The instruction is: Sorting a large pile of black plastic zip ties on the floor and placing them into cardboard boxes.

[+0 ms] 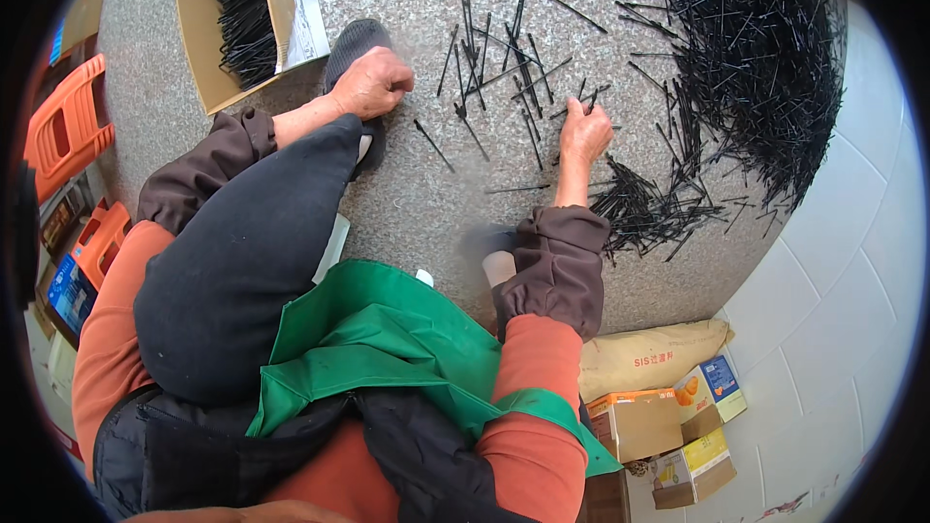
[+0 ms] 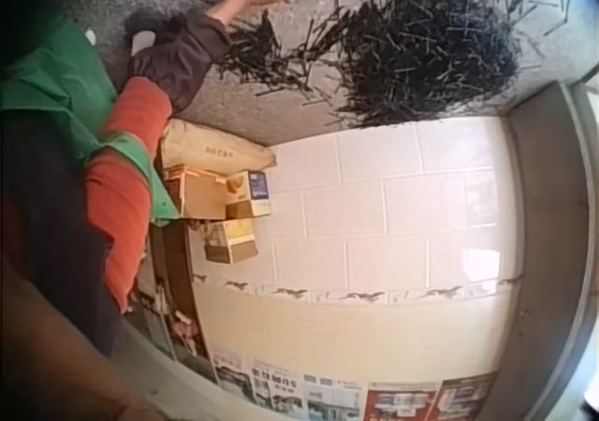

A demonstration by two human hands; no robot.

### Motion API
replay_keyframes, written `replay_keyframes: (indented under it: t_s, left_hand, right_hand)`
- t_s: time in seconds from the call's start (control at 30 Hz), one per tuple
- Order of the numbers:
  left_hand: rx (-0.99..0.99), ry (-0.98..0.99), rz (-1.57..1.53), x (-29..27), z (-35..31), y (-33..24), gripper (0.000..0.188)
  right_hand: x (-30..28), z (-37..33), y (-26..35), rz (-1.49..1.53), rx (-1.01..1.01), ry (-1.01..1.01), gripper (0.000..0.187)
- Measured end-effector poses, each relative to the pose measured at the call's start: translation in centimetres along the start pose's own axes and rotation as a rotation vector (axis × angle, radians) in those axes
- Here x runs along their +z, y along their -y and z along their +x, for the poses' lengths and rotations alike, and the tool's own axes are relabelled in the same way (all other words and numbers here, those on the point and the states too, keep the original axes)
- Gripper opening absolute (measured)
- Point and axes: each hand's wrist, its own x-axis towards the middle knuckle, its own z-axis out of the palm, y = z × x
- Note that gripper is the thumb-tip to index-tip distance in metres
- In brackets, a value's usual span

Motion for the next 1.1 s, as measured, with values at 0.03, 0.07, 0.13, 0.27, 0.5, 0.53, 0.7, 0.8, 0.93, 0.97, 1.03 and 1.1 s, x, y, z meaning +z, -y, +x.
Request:
replay_keyframes:
  t_s: [0.03, 0.07, 0.13, 0.27, 0.5, 0.53, 0.7, 0.8, 0.93, 0.97, 1.03, 1.1]
  left_hand:
    - [-0.003, -0.001, 0.001, 0.1, 0.0, 0.0, 0.007]
    - [0.003, -0.001, -0.002, 0.1, 0.1, -0.1, 0.007]
    - [0.02, 0.011, 0.003, 0.0, 0.3, -0.3, 0.007]
    - [0.035, -0.039, -0.05, 0.3, 0.0, 0.3, 0.007]
    - [0.042, -0.02, -0.038, 0.4, 0.0, 0.5, 0.007]
    - [0.049, -0.021, -0.04, 0.3, 0.0, 0.5, 0.007]
    - [0.042, -0.013, -0.036, 0.4, 0.2, 0.2, 0.007]
    - [0.05, -0.034, -0.044, 0.4, 0.1, 0.3, 0.006]
    - [0.049, -0.025, -0.033, 0.5, -0.2, 0.8, 0.006]
    - [0.049, -0.025, -0.033, 0.5, -0.1, 0.8, 0.006]
    - [0.048, -0.03, -0.035, 0.5, 0.0, 0.8, 0.006]
    - [0.051, -0.033, -0.037, 0.4, 0.1, 0.5, 0.006]
  right_hand:
    - [0.2, 0.0, 0.4, -0.007, 0.032, 0.014, 0.026]
    - [0.3, 0.3, -0.2, -0.01, 0.035, 0.01, 0.026]
    - [0.6, 1.2, -2.1, 0.154, 0.071, 0.036, 0.025]
    - [0.4, 1.9, -5.2, 0.419, 0.228, 0.078, 0.023]
    - [0.1, 2.0, -2.9, 0.263, -0.012, -0.023, 0.024]
    - [0.2, 2.2, -2.2, 0.264, -0.012, -0.024, 0.024]
    - [-1.2, 3.8, -1.9, 0.368, 0.116, 0.016, 0.022]
    - [-3.0, 4.6, -5.1, 0.698, 0.27, 0.059, 0.018]
    - [-4.0, 0.4, -6.2, 0.181, -0.251, -0.052, 0.011]
    - [-4.5, -0.9, -5.8, -0.151, -0.382, 0.076, 0.014]
    - [-4.3, -2.1, -5.7, -0.478, -0.506, 0.204, 0.017]
    - [-3.5, -3.0, -6.6, -0.573, -0.649, 0.258, 0.025]
